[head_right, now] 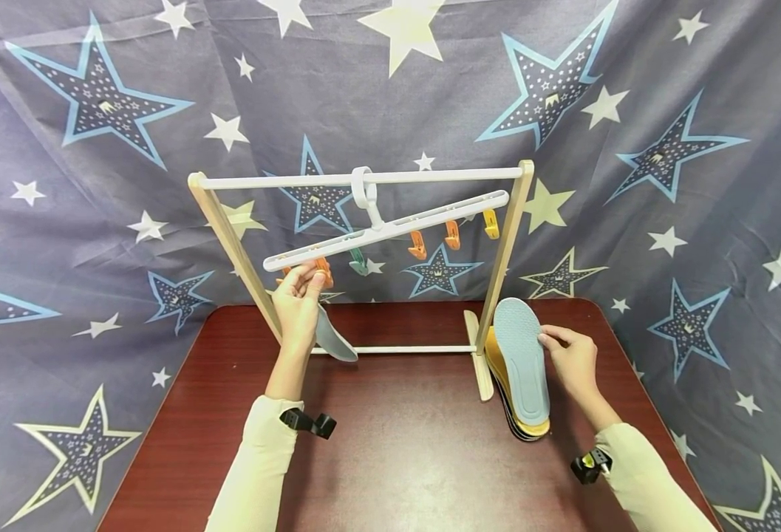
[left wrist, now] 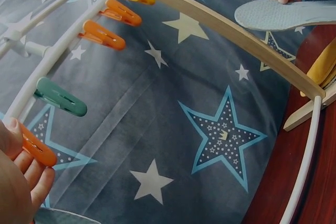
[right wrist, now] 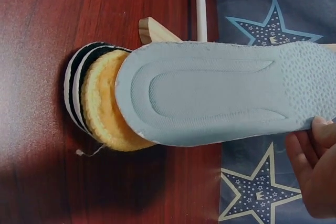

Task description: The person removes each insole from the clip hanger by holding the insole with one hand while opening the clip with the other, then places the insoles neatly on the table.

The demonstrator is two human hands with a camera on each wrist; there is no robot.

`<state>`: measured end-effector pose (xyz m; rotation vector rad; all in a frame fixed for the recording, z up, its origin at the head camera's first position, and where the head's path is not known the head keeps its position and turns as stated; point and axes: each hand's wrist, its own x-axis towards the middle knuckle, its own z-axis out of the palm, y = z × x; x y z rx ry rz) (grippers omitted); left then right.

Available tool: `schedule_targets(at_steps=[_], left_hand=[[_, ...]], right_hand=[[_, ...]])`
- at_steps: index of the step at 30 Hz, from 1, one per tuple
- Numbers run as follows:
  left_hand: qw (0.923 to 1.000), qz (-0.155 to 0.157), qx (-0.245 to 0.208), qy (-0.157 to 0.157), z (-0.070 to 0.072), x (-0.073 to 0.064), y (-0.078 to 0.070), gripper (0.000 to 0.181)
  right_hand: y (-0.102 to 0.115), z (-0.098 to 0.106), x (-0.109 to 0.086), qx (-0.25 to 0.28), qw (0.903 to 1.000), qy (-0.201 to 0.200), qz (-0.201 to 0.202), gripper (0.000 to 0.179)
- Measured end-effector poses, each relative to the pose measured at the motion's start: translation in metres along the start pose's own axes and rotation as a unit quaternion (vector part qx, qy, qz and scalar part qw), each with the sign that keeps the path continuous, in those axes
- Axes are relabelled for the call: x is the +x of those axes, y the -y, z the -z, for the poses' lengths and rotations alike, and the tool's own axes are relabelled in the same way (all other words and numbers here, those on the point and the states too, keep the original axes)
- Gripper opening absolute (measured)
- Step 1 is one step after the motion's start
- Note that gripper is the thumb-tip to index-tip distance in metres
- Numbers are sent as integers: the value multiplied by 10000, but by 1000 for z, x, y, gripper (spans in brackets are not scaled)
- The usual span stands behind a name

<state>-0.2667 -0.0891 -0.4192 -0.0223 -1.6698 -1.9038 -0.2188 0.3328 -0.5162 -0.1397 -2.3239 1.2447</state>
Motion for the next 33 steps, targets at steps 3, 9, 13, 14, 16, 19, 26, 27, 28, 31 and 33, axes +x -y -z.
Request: schedule_targets(at_steps=[3, 9, 13, 14, 16, 19, 26, 27, 28, 31, 33], left_hand=[[10000, -22, 17, -7, 0, 0, 0, 24], [10000, 40, 9, 8, 0, -1, -1, 24], [10000, 54, -15, 41, 0, -1, 0, 24], [10000, 47, -13, 32, 0, -1, 0, 24], [10000, 24, -48, 25, 0, -1, 1, 24], [10000, 8, -75, 5, 0, -1, 1, 24], [10000, 33, -46, 13, -1, 0, 2, 25], [10000, 42, -30, 10, -1, 0, 2, 25], [10000, 48, -20, 8, -1, 0, 1, 25], [10000, 67, -4, 5, -1, 0, 1, 24], [10000, 74, 9, 3, -1, -1, 1, 25]], right_hand=[[-3, -2, 1, -211, 9998, 8, 70, 12], [-7, -5, 3, -368, 9993, 47, 73, 13], [-9, -6, 4, -484, 9988, 48, 90, 13], [-9, -7, 5, -505, 9987, 48, 97, 13], [-10, -7, 6, -565, 9983, 54, 133, 13], [-12, -9, 7, -666, 9976, 94, 186, 14], [-19, -12, 10, -890, 9955, 230, 251, 15], [-20, -13, 10, -941, 9950, 245, 248, 15], [-21, -13, 10, -984, 9945, 269, 239, 15], [-24, -14, 11, -1052, 9937, 358, 168, 14], [-26, -15, 12, -1073, 9933, 412, 129, 14]])
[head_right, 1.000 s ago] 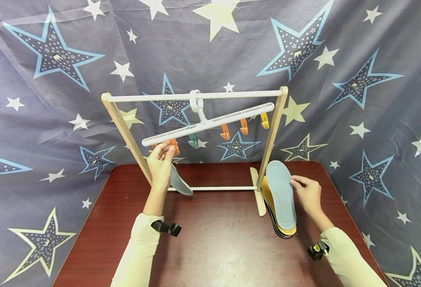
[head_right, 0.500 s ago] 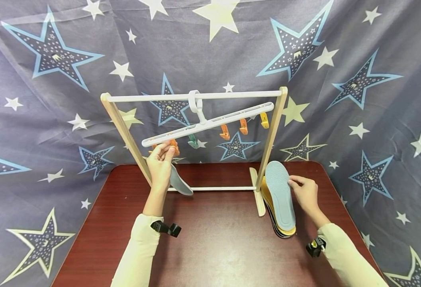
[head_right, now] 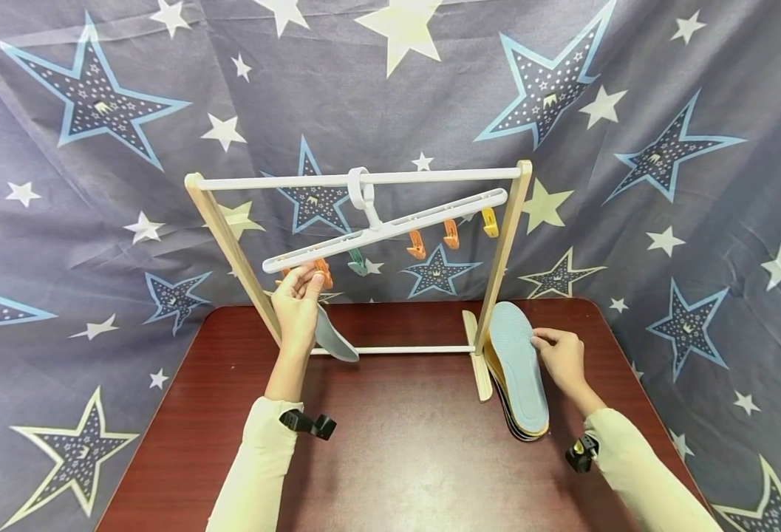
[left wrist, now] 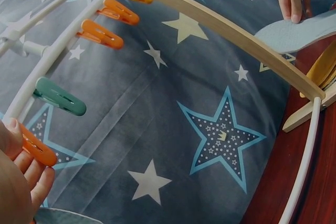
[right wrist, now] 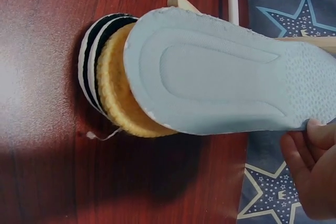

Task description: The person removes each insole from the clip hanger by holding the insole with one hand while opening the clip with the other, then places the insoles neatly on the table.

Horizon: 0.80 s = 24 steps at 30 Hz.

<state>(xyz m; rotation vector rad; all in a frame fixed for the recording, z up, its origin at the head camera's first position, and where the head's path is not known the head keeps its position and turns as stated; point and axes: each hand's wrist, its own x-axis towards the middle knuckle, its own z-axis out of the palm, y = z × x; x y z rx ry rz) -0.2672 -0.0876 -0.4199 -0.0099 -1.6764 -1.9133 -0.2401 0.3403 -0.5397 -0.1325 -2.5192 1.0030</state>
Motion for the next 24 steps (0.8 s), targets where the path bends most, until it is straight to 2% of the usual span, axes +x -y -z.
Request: schedule_targets(at_steps=[7, 24], left_hand=[[10000, 24, 7, -29, -1, -1, 0, 24], [10000, 14, 64, 10, 0, -1, -3, 25]], right_hand=[[-2, -3, 1, 124, 9997, 190, -75, 13], [-4, -8, 3, 0, 9986, 503, 166, 14]])
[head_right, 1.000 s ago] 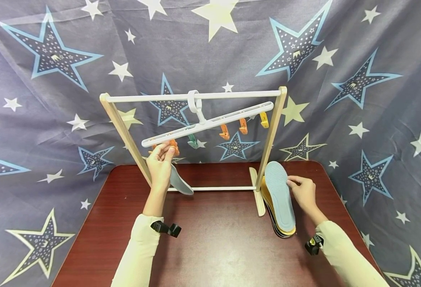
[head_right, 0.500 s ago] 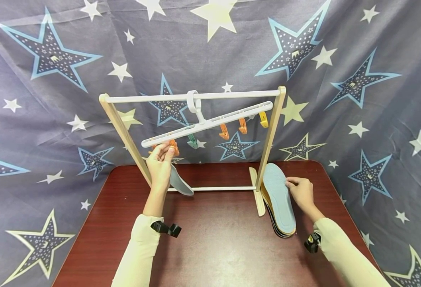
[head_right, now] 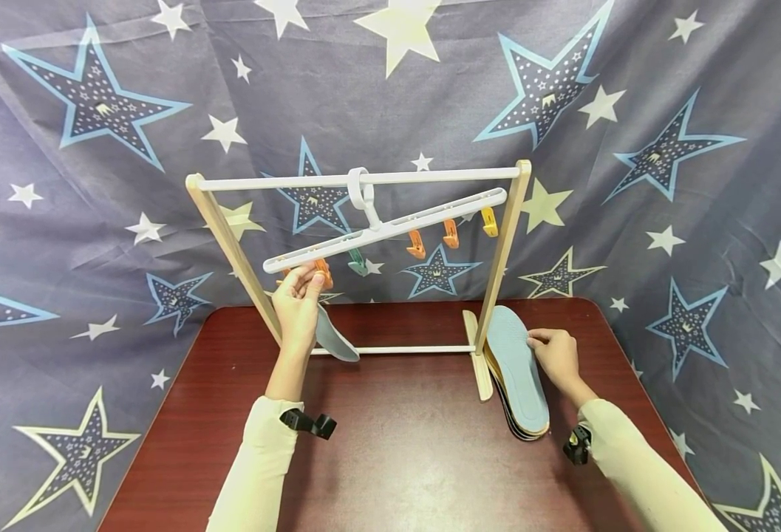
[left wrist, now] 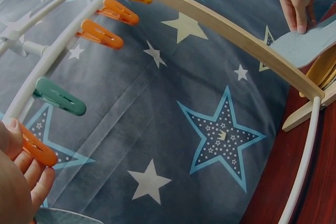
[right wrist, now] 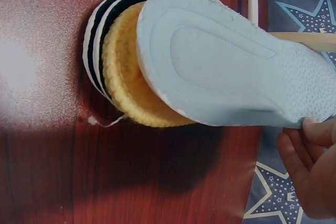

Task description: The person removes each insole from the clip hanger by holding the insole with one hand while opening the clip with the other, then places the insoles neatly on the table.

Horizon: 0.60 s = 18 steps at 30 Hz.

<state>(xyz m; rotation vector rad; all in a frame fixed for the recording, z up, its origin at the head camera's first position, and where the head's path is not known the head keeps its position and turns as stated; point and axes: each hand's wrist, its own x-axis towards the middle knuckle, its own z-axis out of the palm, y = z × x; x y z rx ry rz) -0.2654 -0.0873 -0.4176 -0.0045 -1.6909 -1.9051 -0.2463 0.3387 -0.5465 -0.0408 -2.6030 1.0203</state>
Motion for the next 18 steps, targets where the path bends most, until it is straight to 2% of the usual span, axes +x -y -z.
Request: schedule_targets(at_steps=[6, 18], left_hand=[[10000, -21, 14, 39, 1, 1, 1, 24], [9999, 108, -113, 33, -1, 2, 2, 23]], right_hand=[[-1, -1, 1, 3, 9999, 151, -48, 14], [-6, -6, 5, -246, 9994, 143, 221, 13]])
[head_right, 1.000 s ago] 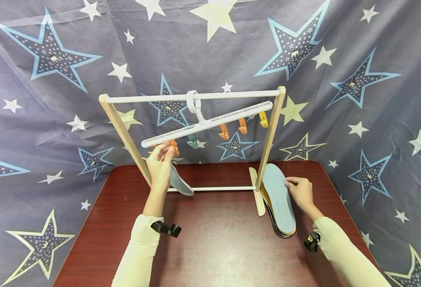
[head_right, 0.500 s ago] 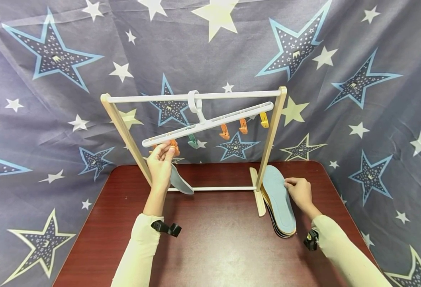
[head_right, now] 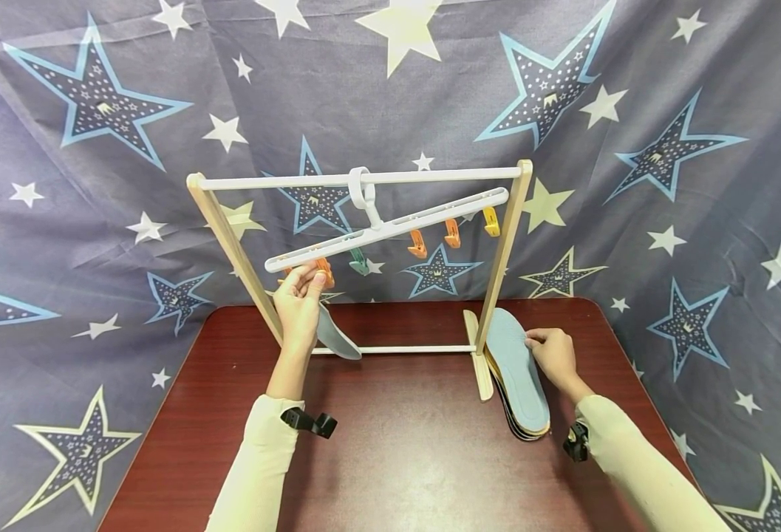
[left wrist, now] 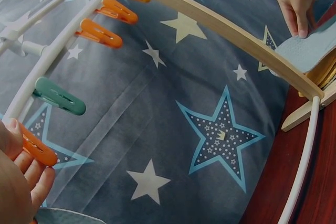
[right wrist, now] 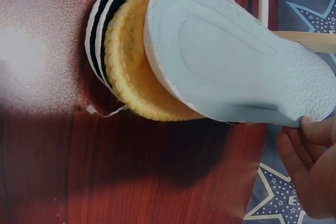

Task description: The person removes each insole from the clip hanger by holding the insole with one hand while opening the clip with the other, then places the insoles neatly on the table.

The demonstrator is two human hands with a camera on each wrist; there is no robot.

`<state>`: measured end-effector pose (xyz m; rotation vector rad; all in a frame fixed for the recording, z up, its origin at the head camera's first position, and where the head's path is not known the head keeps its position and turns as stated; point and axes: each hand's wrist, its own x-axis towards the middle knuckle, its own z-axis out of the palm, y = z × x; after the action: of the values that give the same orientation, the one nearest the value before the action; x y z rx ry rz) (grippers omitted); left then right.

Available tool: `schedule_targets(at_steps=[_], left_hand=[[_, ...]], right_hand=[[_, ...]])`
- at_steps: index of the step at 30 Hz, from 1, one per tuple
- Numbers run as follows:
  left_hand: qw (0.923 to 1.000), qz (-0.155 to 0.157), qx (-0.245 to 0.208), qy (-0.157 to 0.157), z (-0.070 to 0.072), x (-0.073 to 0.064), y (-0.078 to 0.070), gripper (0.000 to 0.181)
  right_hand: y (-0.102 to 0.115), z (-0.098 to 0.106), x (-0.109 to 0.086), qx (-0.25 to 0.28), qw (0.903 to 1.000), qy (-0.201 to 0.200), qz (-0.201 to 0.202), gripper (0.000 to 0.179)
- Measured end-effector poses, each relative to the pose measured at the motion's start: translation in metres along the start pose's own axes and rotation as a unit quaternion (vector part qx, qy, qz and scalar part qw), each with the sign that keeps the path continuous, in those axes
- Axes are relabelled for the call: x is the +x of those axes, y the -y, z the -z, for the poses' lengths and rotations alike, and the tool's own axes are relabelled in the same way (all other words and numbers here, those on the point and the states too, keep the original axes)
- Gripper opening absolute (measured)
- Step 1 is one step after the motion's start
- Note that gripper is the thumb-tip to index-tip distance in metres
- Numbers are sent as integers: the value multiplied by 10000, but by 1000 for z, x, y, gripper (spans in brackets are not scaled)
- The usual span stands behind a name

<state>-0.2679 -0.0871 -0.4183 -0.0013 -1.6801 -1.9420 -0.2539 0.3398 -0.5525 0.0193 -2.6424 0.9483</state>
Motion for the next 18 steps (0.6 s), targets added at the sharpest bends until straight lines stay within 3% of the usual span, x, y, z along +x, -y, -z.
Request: schedule_targets(at_steps=[18], left_hand=[[10000, -36, 70, -28, 0, 0, 1, 23]], right_hand=[[2, -4, 3, -61, 9996, 279, -39, 11]])
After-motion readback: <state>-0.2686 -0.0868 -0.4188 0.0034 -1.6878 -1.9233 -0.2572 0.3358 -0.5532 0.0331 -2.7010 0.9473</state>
